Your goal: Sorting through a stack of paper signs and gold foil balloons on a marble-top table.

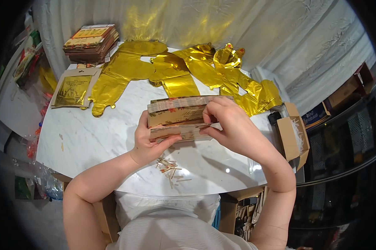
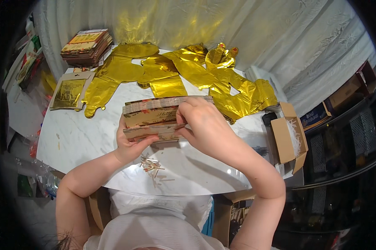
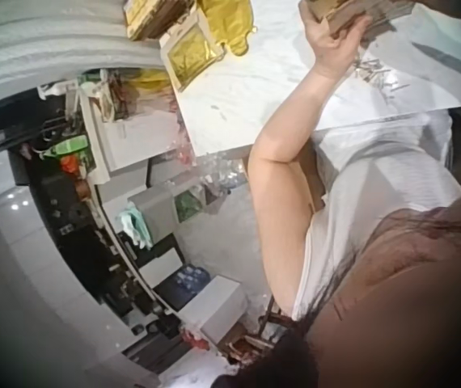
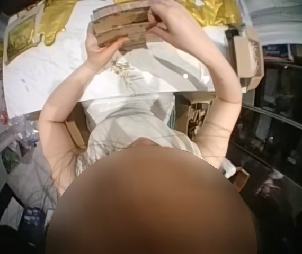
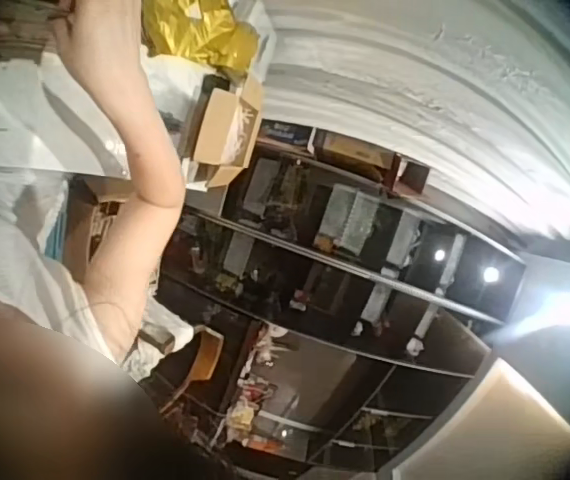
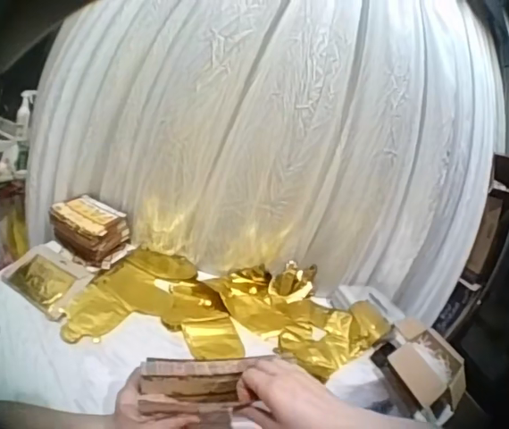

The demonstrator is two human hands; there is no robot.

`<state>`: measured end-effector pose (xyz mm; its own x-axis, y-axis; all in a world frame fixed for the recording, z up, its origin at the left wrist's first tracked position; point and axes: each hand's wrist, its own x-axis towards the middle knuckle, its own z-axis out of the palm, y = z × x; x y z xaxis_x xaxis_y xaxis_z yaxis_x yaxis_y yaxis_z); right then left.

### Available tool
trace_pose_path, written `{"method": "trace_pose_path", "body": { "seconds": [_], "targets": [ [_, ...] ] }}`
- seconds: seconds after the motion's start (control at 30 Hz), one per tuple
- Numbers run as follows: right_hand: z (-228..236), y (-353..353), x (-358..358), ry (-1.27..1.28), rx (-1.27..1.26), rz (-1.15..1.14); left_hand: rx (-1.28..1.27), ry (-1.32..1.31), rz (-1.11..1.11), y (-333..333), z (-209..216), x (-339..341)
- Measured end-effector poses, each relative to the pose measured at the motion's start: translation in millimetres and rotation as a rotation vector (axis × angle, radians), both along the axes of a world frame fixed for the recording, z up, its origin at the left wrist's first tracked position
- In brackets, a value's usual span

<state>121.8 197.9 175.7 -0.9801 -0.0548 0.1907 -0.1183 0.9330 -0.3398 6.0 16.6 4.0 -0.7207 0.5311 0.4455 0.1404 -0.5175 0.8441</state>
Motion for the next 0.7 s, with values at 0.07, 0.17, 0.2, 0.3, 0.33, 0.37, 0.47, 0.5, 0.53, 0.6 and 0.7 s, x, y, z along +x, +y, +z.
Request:
{"method": "trace_pose_path", "body": {
  "seconds": [0.07, 0.17, 0.2, 0.3, 0.33, 0.37, 0.47, 0.5, 0.53, 0.6, 0.7],
  "targets": [
    [1, -1, -1, -0.047, -0.01, 0.005, -0.09, 0.173, 0.082, 1, -5, -3],
    [6, 0, -4, -0.2, -0.08, -0.024, 0.011, 0.077, 0.047, 2, -2, -6],
    [7, 2, -6, -0.307, -0.14, -0.055, -0.05, 0.367, 0.139, -2, 3, -13],
    [2, 10, -8, -0.26, -0.165, 0.019, -0.098, 0.63, 0.233, -3, 3, -18],
    [4, 10, -9, -0.261, -0.161, 0.02, -0.087, 0.602, 0.232, -1, 0, -18],
    [5, 10, -10, -0.227, -0.19, 0.038, -0.084, 0.6, 0.234, 0, -4, -16],
    [2, 12, -8, -0.083, -0.184, 0.118, -0.024, 0.164, 0.034, 4, -9, -8],
    [-2, 14, -8, 0.028, -0.149, 0.178, -0.019, 0.115, 0.0, 4, -8, -7],
    [-5, 15, -6, 0.027, -0.147, 0.176, -0.012, 0.066, -0.041, 4, -7, -7],
    [-15, 19, -3, 0.278, 0.032, 0.263, -0.027, 0.062, -0.044, 4, -6, -7],
    [-31, 18, -2, 0.496, 0.121, 0.296, -0.019, 0.047, -0.044, 5, -4, -6]
  ]
}}
